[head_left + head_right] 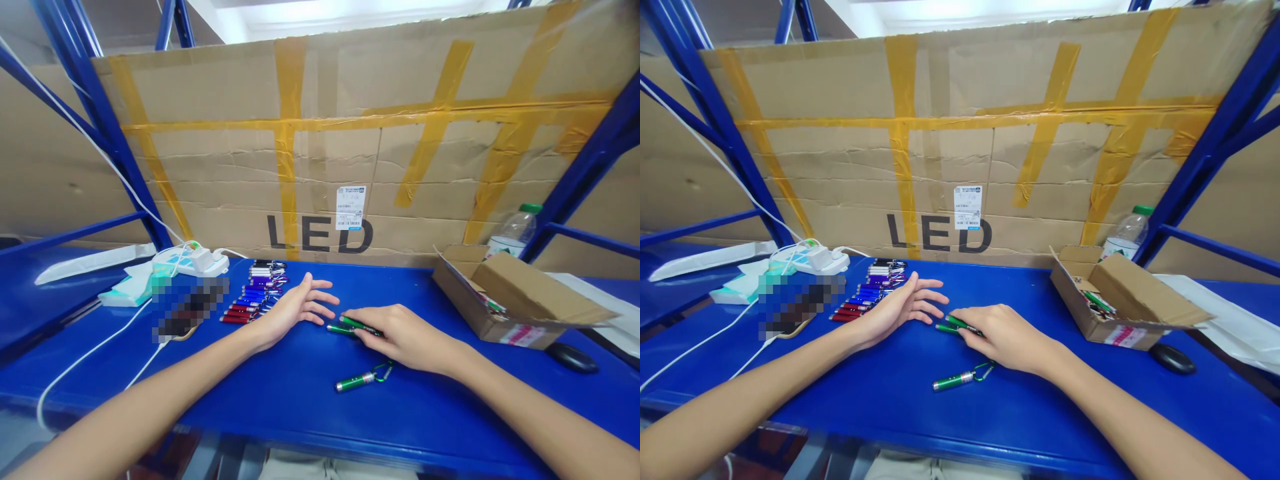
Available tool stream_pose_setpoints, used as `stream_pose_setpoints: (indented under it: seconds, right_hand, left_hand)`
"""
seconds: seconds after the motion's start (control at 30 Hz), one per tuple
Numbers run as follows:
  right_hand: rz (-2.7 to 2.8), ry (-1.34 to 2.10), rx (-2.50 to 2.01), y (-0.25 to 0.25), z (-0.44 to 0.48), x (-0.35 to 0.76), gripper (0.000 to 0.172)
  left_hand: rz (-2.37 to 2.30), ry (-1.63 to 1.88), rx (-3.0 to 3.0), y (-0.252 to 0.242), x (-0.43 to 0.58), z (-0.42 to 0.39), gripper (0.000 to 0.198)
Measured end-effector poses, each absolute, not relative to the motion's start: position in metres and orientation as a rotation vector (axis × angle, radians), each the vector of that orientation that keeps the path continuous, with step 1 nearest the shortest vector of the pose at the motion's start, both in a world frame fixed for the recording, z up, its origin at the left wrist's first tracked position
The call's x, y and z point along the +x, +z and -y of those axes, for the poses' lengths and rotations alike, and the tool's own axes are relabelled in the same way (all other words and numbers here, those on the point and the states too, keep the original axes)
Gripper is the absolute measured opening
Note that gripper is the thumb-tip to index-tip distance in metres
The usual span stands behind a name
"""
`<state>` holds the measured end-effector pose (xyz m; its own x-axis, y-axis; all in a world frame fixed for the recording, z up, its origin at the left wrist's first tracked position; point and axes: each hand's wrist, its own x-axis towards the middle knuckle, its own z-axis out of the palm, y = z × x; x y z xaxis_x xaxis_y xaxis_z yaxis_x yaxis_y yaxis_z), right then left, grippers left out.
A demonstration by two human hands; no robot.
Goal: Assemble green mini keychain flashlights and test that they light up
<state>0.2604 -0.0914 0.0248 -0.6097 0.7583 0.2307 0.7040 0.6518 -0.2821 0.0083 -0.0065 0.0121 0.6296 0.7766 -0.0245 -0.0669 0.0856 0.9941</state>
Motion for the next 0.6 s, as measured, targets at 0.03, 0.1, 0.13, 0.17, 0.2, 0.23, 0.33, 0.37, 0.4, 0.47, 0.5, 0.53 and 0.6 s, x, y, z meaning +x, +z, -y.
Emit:
stream_pose_setpoints:
  seconds: [0.03,0.1,0.13,0.17,0.2,0.23,0.33,0.37,0.4,0.47,0.5,0.53,0.6]
  right_hand:
    - [2.539,0.251,-1.15,0.0255,0.0916,0.2604,0.028]
    - [2.538,0.299,-1.121,0.0264,0.0922,0.2601,0.027]
    - [2.541,0.325,-1.107,0.0265,0.0925,0.2598,0.027]
    - [2.542,0.348,-1.094,0.0263,0.093,0.2594,0.028]
    - [2.54,0.368,-1.082,0.026,0.0935,0.2588,0.029]
    - [2.536,0.382,-1.074,0.0256,0.094,0.2581,0.03]
    - [2.527,0.406,-1.079,0.0245,0.0962,0.2554,0.033]
    - [2.523,0.407,-1.086,0.0243,0.0969,0.2545,0.033]
    - [2.516,0.405,-1.091,0.0241,0.0973,0.2539,0.033]
    - [2.497,0.394,-1.093,0.0238,0.0973,0.2537,0.032]
    - [2.493,0.38,-1.091,0.0235,0.0967,0.2542,0.032]
    - [2.493,0.353,-1.093,0.023,0.0957,0.2552,0.031]
    - [2.506,0.258,-1.116,0.0212,0.0929,0.2582,0.032]
  left_hand:
    - [-0.663,0.707,1.357,0.0122,0.0084,0.0067,0.072]
    - [-0.653,0.714,1.362,0.0125,0.0083,0.0067,0.071]
    - [-0.65,0.717,1.361,0.0127,0.0081,0.0064,0.071]
    - [-0.648,0.72,1.36,0.0127,0.008,0.006,0.071]
    - [-0.648,0.723,1.358,0.0127,0.0079,0.0056,0.071]
    - [-0.65,0.726,1.358,0.0127,0.0078,0.0051,0.071]
    - [-0.655,0.728,1.357,0.0129,0.0079,0.0048,0.071]
    - [-0.656,0.725,1.356,0.0132,0.008,0.0051,0.07]
    - [-0.658,0.723,1.354,0.0136,0.0081,0.0057,0.07]
    - [-0.663,0.722,1.354,0.0146,0.0084,0.0073,0.069]
    - [-0.667,0.723,1.355,0.015,0.0085,0.008,0.069]
    - [-0.67,0.724,1.357,0.0152,0.0086,0.0086,0.069]
    - [-0.673,0.726,1.358,0.015,0.0086,0.0088,0.069]
